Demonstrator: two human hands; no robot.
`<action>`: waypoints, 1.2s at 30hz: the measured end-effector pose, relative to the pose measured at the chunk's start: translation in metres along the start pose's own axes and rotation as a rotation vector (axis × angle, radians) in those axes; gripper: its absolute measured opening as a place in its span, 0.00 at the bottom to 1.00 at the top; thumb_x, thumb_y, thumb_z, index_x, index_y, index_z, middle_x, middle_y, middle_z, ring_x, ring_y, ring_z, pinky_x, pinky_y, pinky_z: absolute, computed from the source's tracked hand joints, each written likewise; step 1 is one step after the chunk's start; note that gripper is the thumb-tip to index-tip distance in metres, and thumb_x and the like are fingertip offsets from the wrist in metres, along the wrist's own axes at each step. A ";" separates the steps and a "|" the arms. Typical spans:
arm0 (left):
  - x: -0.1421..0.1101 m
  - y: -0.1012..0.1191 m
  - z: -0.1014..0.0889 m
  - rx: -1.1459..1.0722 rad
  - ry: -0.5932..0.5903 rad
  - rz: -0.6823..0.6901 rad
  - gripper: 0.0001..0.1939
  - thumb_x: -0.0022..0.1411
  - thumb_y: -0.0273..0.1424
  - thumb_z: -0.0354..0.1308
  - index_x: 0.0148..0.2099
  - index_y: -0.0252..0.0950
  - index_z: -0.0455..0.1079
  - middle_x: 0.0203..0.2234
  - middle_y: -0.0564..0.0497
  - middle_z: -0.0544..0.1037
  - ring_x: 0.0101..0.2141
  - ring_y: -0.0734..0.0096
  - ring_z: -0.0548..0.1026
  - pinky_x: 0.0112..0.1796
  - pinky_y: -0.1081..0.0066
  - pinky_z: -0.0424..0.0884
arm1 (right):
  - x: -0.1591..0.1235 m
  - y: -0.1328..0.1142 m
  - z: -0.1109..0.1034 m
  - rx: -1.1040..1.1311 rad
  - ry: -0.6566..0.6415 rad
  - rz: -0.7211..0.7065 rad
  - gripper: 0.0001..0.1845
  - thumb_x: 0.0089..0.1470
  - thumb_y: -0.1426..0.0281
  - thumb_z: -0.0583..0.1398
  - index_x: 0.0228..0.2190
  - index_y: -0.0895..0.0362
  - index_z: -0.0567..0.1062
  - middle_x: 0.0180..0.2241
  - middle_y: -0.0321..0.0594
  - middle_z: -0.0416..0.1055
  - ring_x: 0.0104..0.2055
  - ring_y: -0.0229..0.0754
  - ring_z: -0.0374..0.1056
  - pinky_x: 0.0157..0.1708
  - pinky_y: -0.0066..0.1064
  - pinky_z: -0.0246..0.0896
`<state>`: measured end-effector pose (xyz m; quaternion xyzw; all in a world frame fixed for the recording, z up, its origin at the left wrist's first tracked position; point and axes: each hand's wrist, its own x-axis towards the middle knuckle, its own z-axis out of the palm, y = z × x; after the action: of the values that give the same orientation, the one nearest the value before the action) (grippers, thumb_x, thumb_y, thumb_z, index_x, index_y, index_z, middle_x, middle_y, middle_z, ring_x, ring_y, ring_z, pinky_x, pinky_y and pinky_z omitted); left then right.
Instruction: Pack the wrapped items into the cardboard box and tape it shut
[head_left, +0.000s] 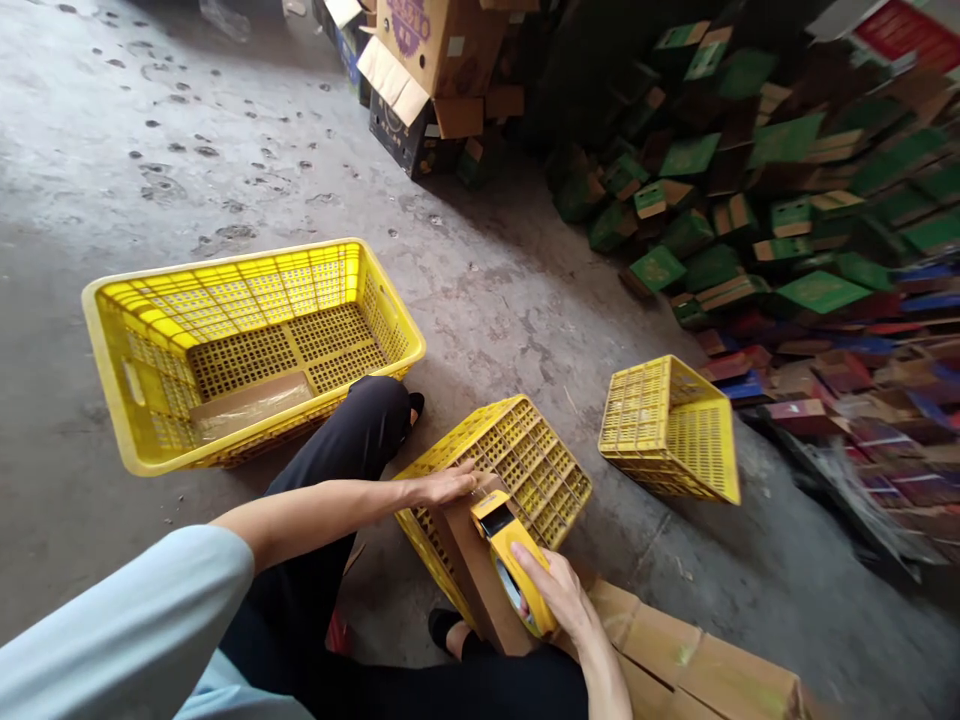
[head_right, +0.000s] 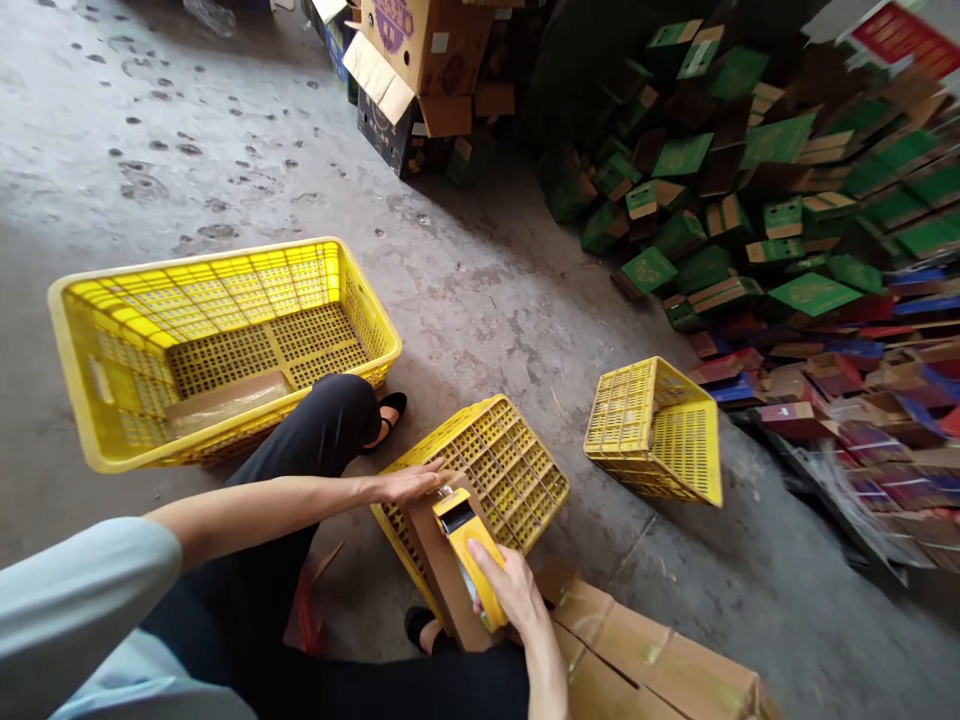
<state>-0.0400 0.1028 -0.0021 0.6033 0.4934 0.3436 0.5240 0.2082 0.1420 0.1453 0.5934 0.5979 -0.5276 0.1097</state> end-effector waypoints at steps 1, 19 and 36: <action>-0.003 -0.002 -0.004 0.014 -0.042 0.031 0.38 0.76 0.45 0.46 0.79 0.32 0.49 0.73 0.40 0.61 0.72 0.47 0.58 0.69 0.53 0.58 | 0.000 0.001 0.000 0.013 -0.006 0.000 0.24 0.56 0.44 0.61 0.29 0.53 0.71 0.16 0.35 0.73 0.19 0.45 0.74 0.22 0.32 0.69; -0.028 0.012 -0.004 0.505 -0.356 0.247 0.53 0.64 0.40 0.55 0.80 0.28 0.31 0.77 0.32 0.42 0.75 0.39 0.46 0.70 0.40 0.49 | -0.004 0.003 -0.007 0.055 -0.068 0.024 0.16 0.58 0.54 0.63 0.31 0.54 0.72 0.17 0.36 0.74 0.18 0.43 0.73 0.21 0.31 0.68; -0.034 0.002 0.011 0.678 -0.179 0.426 0.53 0.72 0.59 0.50 0.80 0.25 0.38 0.75 0.27 0.49 0.75 0.43 0.49 0.71 0.50 0.48 | 0.000 0.011 -0.007 0.068 -0.035 0.079 0.25 0.60 0.44 0.61 0.31 0.54 0.72 0.19 0.39 0.77 0.19 0.43 0.74 0.20 0.30 0.70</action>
<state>-0.0385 0.0670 0.0010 0.8580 0.3951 0.2087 0.2533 0.2203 0.1445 0.1425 0.6107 0.5536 -0.5532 0.1208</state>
